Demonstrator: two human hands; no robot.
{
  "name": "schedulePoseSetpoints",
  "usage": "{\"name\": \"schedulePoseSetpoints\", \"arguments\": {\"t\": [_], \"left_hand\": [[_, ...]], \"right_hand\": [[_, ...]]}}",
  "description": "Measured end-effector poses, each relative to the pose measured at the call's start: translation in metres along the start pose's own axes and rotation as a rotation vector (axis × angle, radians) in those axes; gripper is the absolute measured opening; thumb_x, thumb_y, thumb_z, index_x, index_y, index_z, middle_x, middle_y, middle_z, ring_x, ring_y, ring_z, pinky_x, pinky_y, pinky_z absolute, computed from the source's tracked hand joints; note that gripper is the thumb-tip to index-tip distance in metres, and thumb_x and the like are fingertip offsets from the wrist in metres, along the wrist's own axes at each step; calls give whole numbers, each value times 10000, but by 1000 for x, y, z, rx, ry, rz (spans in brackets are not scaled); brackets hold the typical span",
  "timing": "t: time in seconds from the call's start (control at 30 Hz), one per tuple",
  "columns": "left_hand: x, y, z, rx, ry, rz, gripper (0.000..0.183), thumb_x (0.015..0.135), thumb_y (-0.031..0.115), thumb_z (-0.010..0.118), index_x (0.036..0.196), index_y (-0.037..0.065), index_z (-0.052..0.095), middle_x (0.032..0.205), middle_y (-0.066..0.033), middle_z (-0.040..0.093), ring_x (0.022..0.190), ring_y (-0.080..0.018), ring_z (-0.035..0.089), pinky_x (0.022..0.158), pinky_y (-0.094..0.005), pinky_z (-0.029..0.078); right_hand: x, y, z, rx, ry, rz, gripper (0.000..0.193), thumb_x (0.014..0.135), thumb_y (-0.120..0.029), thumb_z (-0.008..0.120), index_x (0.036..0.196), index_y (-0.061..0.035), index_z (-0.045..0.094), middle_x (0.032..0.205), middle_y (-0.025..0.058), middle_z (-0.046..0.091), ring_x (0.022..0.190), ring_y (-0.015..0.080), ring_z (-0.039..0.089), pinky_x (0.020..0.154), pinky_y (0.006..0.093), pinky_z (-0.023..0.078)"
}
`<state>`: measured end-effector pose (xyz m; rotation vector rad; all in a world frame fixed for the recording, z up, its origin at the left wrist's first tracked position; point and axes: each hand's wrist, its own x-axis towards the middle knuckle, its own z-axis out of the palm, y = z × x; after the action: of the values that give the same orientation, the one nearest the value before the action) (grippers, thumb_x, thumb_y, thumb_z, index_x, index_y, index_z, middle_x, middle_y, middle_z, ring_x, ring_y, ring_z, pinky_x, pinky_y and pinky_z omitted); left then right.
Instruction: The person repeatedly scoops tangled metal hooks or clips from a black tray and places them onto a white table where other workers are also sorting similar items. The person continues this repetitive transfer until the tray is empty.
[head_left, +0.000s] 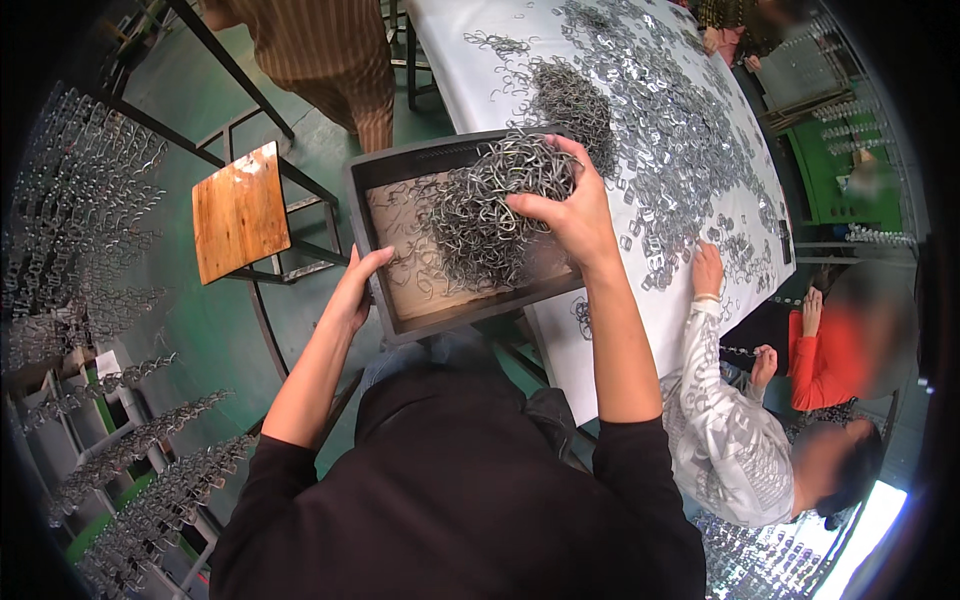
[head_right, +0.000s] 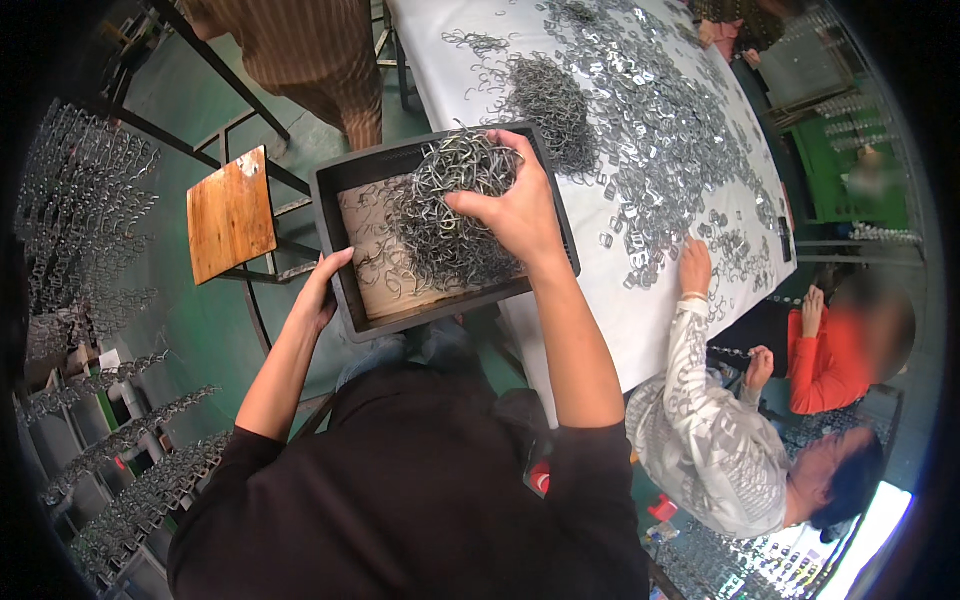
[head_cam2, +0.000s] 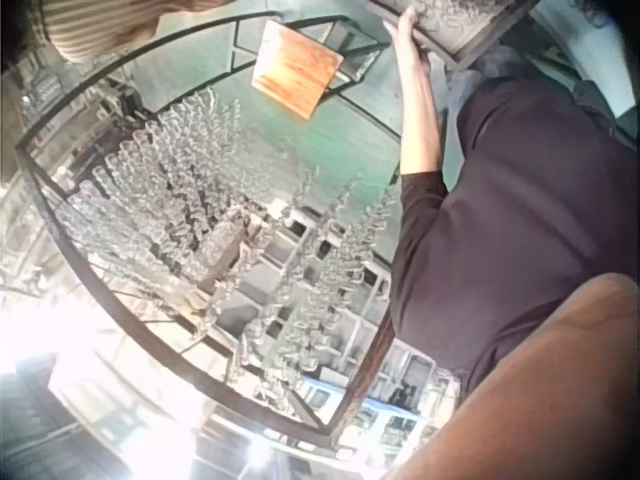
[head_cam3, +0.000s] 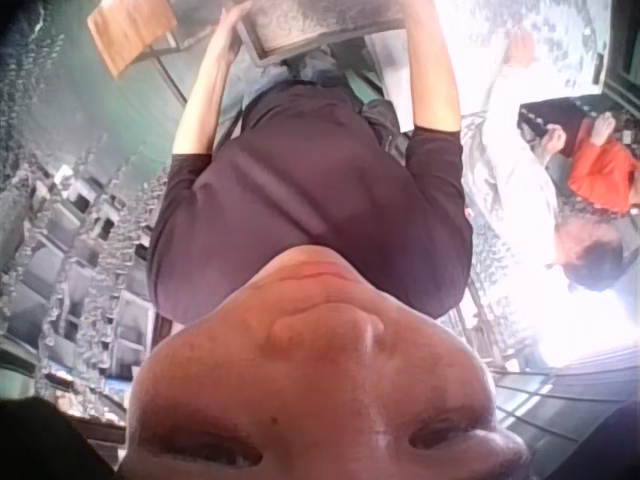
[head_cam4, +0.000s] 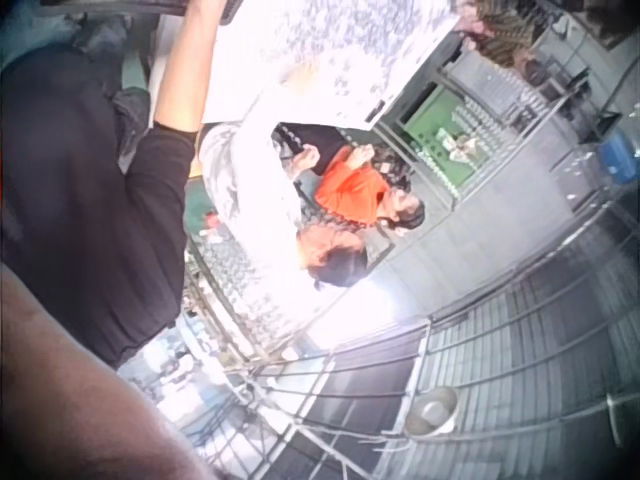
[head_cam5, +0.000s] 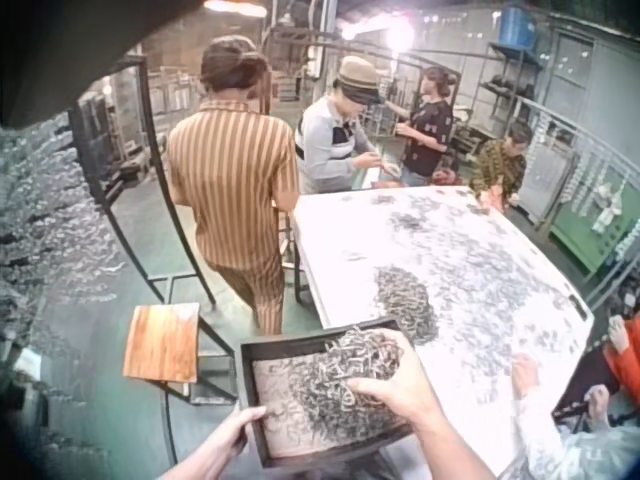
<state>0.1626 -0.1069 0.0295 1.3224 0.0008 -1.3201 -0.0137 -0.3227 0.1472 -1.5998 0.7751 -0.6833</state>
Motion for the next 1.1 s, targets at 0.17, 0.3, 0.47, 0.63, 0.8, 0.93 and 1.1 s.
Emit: {"name": "schedulePoseSetpoints", "arguments": {"t": [0.17,0.3,0.47,0.63,0.8,0.93,1.1], "left_hand": [[5,6,7,19,17,34,815,767,365,737,1384,22,331,1330,-120,477,1217,-246,470,1061,-369,337],[8,8,6,54,-20,32,790,766,382,715,1385,87,322,1305,-116,479,1201,-245,475,960,-390,390],[9,8,2,156,-62,59,788,755,446,693,1366,137,302,1280,-123,483,1141,-242,524,753,-395,503],[14,7,-6,178,-106,62,849,732,461,706,1387,138,273,1305,-126,462,1192,-259,476,789,-424,479],[24,3,-13,170,-118,46,872,721,479,707,1394,139,268,1333,-130,446,1220,-283,446,856,-495,419],[30,5,-14,180,-143,54,868,727,489,701,1397,143,269,1359,-128,431,1232,-292,439,864,-508,404],[28,11,-11,195,-141,22,873,735,506,696,1406,149,266,1380,-129,418,1244,-308,438,861,-524,411]], "right_hand": [[-5,37,14,-782,-148,-267,688,640,-123,762,1272,-124,491,1100,117,612,938,306,646,841,365,513],[-4,66,11,-953,-222,-66,798,669,-203,768,1378,-195,401,1191,140,530,1094,345,568,875,491,480],[0,73,15,-1004,-302,-80,989,552,-320,860,1403,-206,371,1312,157,489,1169,344,534,939,485,467],[9,58,24,-713,-172,-40,836,548,-203,811,1318,-170,487,1223,162,588,1086,332,599,927,404,482],[8,14,12,-467,-68,-54,781,538,-110,820,1267,-120,540,1046,112,686,904,195,654,825,292,501],[6,-7,2,-432,-37,-172,765,537,-86,819,1255,-106,555,1113,109,665,957,188,641,837,295,498],[1,46,25,-557,-38,-97,747,552,-123,806,1256,-104,558,1202,115,625,1087,243,606,951,325,454]]}}
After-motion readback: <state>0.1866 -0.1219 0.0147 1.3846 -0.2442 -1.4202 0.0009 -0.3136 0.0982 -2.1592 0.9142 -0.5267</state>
